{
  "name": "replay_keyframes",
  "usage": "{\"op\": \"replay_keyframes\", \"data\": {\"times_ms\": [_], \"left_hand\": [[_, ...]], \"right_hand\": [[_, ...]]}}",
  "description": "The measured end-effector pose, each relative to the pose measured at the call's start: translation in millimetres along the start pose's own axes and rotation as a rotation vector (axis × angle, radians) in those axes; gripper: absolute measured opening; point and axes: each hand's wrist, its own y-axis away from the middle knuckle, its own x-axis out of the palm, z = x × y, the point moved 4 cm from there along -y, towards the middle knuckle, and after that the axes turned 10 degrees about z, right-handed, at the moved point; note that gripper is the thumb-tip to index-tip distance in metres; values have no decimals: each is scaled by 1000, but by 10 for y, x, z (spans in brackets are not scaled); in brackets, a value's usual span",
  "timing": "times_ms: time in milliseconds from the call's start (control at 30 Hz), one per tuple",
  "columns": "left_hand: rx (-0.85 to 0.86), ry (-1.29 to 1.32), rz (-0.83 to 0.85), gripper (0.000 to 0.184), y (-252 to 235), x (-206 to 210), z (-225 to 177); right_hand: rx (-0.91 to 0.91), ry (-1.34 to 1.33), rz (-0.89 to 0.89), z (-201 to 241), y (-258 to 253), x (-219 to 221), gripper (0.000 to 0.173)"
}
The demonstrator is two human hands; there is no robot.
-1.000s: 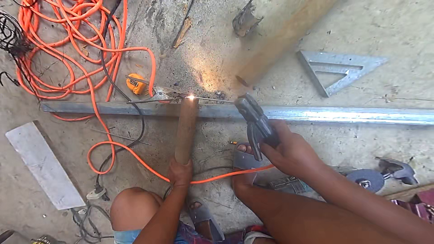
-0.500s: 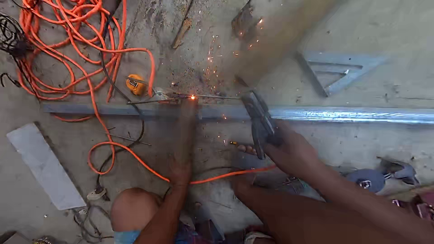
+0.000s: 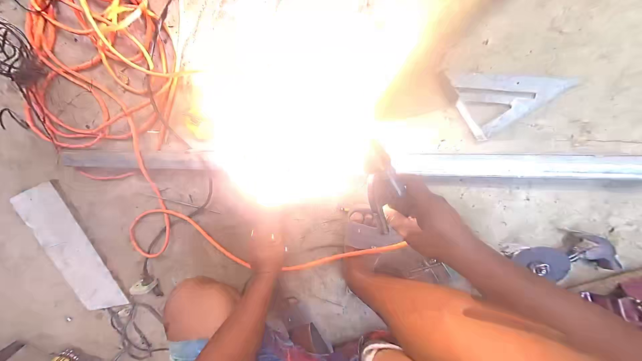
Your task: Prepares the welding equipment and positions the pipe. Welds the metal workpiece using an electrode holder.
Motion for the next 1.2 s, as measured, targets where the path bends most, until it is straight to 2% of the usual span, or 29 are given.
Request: {"op": "replay_keyframes", "data": {"times_ms": [167, 233, 433, 767, 933, 1100, 1200], "left_hand": [[13, -19, 10, 80, 17, -14, -1], [-12, -29, 21, 79, 15, -22, 0], [-27, -35, 36, 79, 20, -25, 4], [-33, -19, 15, 79, 2, -5, 7], [21, -8, -7, 80, 15, -6, 14], [-13, -3, 45, 82, 28, -28, 0], [-23, -8, 22, 80, 23, -27, -5]], "right_hand": [[-32, -30, -60, -5, 8, -2, 46], [-8, -69, -99, -9, 19, -31, 51], [53, -55, -21, -21, 3, -1, 54], [40, -36, -22, -15, -28, 10, 49], [10, -3, 10, 18, -9, 1, 49], [24, -93, -66, -4, 13, -22, 51], [55, -96, -47, -26, 5, -29, 51]]}}
